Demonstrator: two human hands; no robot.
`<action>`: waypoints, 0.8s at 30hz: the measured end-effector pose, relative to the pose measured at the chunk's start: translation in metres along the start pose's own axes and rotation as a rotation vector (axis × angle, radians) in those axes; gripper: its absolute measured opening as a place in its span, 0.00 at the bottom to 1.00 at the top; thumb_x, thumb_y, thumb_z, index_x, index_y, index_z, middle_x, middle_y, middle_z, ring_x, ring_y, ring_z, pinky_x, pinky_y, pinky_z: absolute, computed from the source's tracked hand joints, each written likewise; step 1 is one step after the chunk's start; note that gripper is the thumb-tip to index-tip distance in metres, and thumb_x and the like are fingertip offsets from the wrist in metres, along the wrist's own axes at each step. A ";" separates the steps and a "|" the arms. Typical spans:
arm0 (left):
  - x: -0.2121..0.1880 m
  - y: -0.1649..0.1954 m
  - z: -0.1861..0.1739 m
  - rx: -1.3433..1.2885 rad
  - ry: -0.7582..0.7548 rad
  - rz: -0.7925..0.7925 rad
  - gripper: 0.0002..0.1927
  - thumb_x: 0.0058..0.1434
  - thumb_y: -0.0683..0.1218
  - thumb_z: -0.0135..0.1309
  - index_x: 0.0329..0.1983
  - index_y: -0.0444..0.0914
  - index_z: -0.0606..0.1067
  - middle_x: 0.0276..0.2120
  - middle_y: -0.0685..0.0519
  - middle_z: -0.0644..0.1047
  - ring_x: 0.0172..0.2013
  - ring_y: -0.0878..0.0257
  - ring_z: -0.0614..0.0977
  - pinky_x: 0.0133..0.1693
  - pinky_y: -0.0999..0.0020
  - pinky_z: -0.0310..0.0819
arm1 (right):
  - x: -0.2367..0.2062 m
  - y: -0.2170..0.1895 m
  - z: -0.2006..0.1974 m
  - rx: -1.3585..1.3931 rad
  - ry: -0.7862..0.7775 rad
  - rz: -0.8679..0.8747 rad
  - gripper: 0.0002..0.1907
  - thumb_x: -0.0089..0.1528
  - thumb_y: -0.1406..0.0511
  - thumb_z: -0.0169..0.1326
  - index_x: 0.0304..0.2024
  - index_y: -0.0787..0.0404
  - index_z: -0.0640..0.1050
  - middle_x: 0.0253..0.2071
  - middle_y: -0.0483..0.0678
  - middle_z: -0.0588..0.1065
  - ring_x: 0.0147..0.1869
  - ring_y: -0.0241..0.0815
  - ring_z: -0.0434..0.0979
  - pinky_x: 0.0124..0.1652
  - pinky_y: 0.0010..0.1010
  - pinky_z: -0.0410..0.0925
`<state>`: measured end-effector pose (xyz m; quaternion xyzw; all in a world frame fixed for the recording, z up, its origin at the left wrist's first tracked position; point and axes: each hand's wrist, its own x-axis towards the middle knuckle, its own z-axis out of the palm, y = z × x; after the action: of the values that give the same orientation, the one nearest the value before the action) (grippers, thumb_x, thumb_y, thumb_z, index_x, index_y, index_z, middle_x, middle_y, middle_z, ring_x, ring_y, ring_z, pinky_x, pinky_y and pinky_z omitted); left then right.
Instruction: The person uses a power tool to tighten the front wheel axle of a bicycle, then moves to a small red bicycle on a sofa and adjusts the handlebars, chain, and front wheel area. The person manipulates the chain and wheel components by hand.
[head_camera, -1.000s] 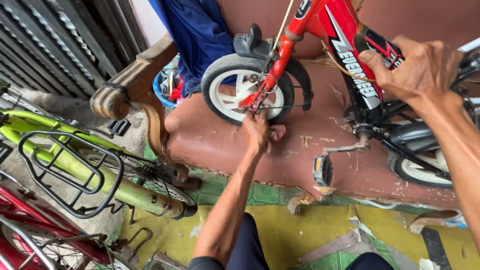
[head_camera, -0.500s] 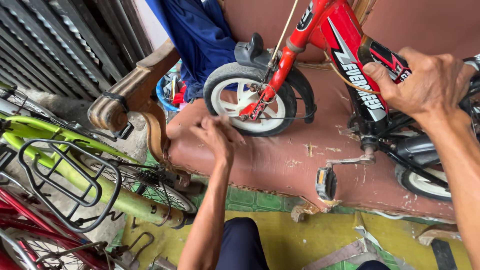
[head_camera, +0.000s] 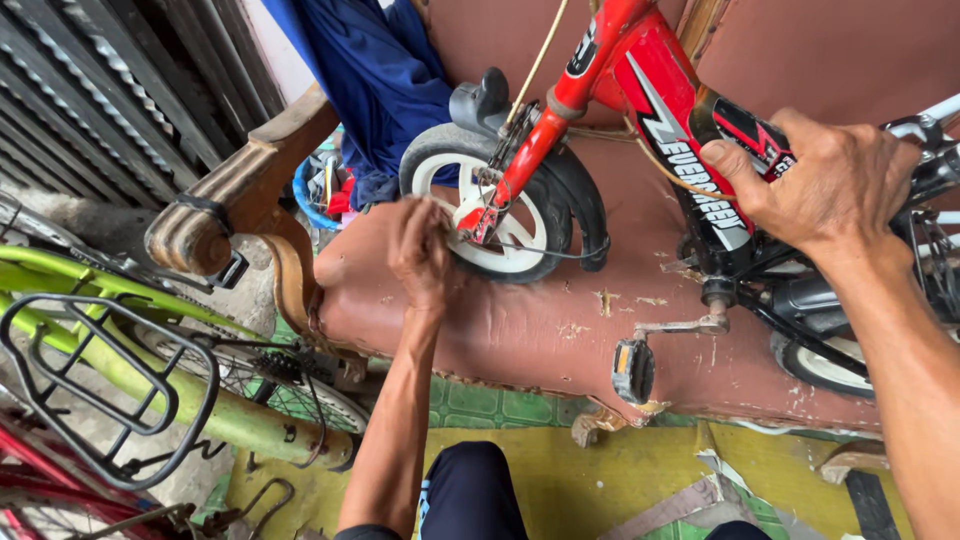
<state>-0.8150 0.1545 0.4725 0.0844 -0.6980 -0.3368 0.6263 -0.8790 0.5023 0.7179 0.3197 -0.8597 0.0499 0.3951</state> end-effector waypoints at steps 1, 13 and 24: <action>0.006 0.002 0.003 -0.067 -0.001 -0.025 0.15 0.67 0.36 0.55 0.56 0.37 0.75 0.51 0.41 0.80 0.52 0.46 0.83 0.55 0.59 0.77 | 0.000 0.000 0.000 -0.004 0.018 -0.010 0.30 0.66 0.41 0.59 0.32 0.61 0.83 0.24 0.53 0.75 0.25 0.54 0.76 0.28 0.42 0.65; 0.000 -0.021 -0.001 -0.443 -0.263 -0.595 0.13 0.64 0.40 0.54 0.52 0.33 0.77 0.42 0.50 0.83 0.39 0.66 0.82 0.43 0.72 0.78 | -0.003 0.003 0.001 -0.084 0.028 -0.030 0.31 0.66 0.40 0.59 0.32 0.61 0.84 0.20 0.53 0.74 0.25 0.54 0.75 0.28 0.42 0.66; -0.041 -0.005 0.011 0.038 -0.015 -0.233 0.07 0.60 0.36 0.56 0.40 0.29 0.79 0.35 0.42 0.77 0.35 0.50 0.80 0.40 0.56 0.75 | -0.005 0.008 0.006 -0.078 0.078 -0.100 0.28 0.67 0.43 0.59 0.33 0.60 0.84 0.22 0.50 0.74 0.24 0.49 0.75 0.30 0.38 0.67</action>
<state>-0.8186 0.1767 0.4361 0.1742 -0.6945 -0.3946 0.5759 -0.8852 0.5091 0.7111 0.3443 -0.8280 0.0090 0.4424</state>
